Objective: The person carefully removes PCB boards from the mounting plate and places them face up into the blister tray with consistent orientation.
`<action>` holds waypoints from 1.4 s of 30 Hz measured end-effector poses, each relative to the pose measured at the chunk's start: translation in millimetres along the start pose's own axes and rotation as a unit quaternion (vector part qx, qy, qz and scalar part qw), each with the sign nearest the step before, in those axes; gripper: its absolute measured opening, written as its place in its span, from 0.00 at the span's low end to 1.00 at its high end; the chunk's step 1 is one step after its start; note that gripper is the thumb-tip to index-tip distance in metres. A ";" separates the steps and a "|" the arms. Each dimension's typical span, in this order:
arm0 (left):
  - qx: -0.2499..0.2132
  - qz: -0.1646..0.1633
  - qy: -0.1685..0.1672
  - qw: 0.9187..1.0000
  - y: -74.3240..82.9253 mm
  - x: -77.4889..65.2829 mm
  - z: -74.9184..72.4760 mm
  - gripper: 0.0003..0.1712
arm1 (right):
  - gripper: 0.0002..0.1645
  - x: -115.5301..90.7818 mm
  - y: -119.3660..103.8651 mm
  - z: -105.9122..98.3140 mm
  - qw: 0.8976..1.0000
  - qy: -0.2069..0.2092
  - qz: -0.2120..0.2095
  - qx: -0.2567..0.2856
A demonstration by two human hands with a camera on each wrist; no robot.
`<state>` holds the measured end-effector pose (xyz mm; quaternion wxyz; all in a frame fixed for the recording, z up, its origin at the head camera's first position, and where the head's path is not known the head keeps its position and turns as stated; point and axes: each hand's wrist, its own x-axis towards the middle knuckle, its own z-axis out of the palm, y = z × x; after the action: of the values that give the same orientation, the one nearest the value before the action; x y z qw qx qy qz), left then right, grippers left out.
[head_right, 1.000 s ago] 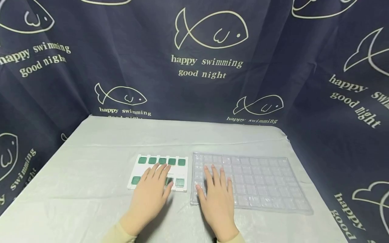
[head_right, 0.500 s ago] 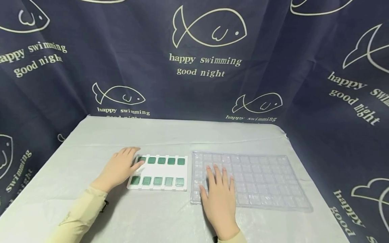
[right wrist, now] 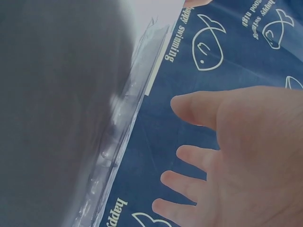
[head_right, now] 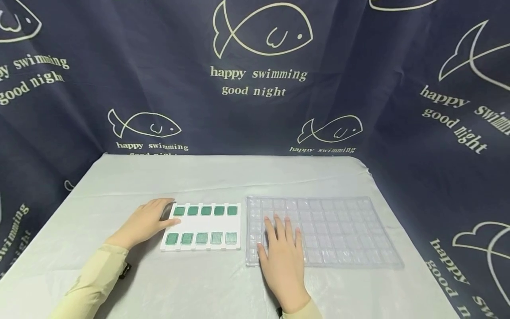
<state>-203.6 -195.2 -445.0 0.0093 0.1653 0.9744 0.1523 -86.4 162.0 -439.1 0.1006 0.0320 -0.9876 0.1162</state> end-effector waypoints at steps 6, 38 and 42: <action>0.000 0.009 0.002 1.000 1.0 1.0 0.1 0.41 | 0.41 0.4 -0.6 -0.9 1.000 -0.003 -0.005 -0.004; -0.023 -0.004 -0.037 0.999 16.0 -2.3 -10.7 0.38 | 0.25 54.3 -5.2 -22.5 0.986 -0.051 -0.157 0.037; -0.024 -0.006 -0.036 0.999 16.6 -0.5 -11.0 0.38 | 0.25 70.8 -9.7 -17.1 0.983 -0.052 -0.169 0.044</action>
<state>-198.6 -183.7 -429.5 0.0497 0.1642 0.9705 0.1693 -151.5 153.7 -406.1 0.0658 0.2091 -0.9657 0.1392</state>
